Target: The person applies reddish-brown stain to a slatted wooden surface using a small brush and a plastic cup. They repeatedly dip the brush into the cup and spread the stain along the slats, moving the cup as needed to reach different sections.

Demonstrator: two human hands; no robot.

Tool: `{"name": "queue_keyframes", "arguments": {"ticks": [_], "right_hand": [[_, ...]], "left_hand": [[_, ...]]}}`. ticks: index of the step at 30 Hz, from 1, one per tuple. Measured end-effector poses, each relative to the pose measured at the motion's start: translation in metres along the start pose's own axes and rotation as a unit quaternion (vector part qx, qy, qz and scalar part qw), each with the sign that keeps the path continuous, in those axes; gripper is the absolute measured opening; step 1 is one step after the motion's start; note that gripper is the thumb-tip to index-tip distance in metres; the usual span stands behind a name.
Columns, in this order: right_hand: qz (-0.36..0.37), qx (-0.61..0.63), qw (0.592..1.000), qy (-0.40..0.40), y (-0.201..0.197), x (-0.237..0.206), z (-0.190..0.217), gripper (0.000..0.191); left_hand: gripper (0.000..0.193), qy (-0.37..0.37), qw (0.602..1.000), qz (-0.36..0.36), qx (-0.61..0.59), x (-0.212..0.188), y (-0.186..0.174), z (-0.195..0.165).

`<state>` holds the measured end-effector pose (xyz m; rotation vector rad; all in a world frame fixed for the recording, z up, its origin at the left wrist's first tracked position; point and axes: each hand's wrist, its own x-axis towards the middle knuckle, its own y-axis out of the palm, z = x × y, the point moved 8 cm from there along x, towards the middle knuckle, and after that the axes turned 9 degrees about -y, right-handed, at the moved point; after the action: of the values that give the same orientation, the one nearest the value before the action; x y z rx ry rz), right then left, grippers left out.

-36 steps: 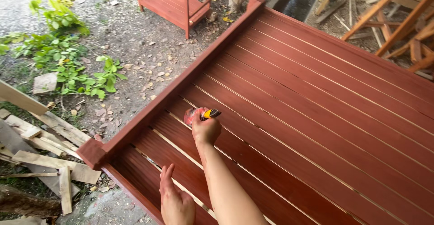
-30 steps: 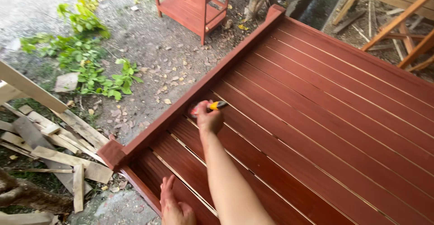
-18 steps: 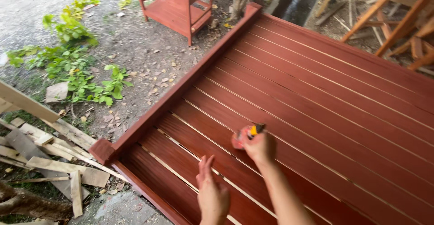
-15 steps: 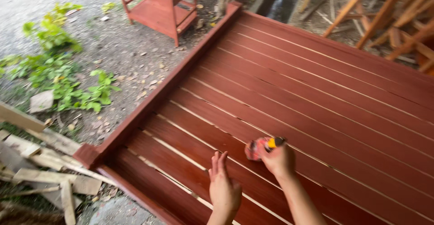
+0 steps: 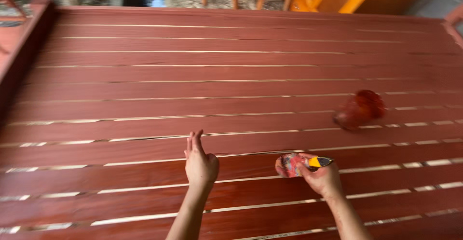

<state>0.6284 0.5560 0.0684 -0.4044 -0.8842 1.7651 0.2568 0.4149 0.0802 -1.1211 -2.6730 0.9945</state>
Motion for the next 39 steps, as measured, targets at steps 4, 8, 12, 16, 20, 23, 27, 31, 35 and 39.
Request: {"name": "queue_keyframes", "arguments": {"ticks": [4, 8, 12, 16, 20, 23, 27, 31, 35, 39], "right_hand": [[-0.048, -0.057, 0.996, 0.055, -0.111, -0.004, -0.089, 0.037], [-0.125, -0.212, 0.956, 0.158, -0.217, -0.014, -0.148, 0.039], [-0.171, -0.206, 0.957, 0.113, -0.277, 0.009, -0.171, 0.038], [-0.257, -0.054, 0.961, -0.086, -0.335, 0.049, -0.143, 0.032], [-0.242, 0.030, 0.965, -0.097, -0.345, 0.107, -0.125, 0.036], [-0.167, 0.030, 0.985, 0.019, -0.312, 0.152, -0.144, 0.038], [-0.136, -0.069, 0.982, -0.113, -0.268, 0.196, -0.131, 0.033], [-0.060, -0.187, 0.981, -0.001, -0.227, 0.223, -0.143, 0.035], [-0.038, -0.267, 0.960, 0.074, -0.232, 0.225, -0.137, 0.039], [-0.015, -0.268, 0.960, 0.080, -0.239, 0.229, -0.122, 0.033]], "left_hand": [[0.083, 0.068, 0.997, 0.028, 0.000, -0.008, 0.069, -0.075], [0.093, 0.107, 0.989, 0.095, 0.022, -0.027, 0.149, -0.140], [0.102, 0.157, 0.974, 0.155, 0.057, -0.044, 0.246, -0.192], [0.114, 0.179, 0.958, 0.218, 0.050, -0.059, 0.337, -0.249], [0.128, 0.144, 0.955, 0.257, 0.042, -0.063, 0.408, -0.284], [0.133, 0.070, 0.959, 0.273, 0.024, -0.060, 0.443, -0.285], [0.137, 0.080, 0.967, 0.241, -0.013, -0.056, 0.462, -0.292], [0.133, 0.108, 0.968, 0.214, -0.070, -0.049, 0.472, -0.298], [0.116, 0.144, 0.961, 0.194, -0.136, -0.043, 0.471, -0.303], [0.105, 0.157, 0.960, 0.181, -0.147, -0.040, 0.465, -0.303]]}}
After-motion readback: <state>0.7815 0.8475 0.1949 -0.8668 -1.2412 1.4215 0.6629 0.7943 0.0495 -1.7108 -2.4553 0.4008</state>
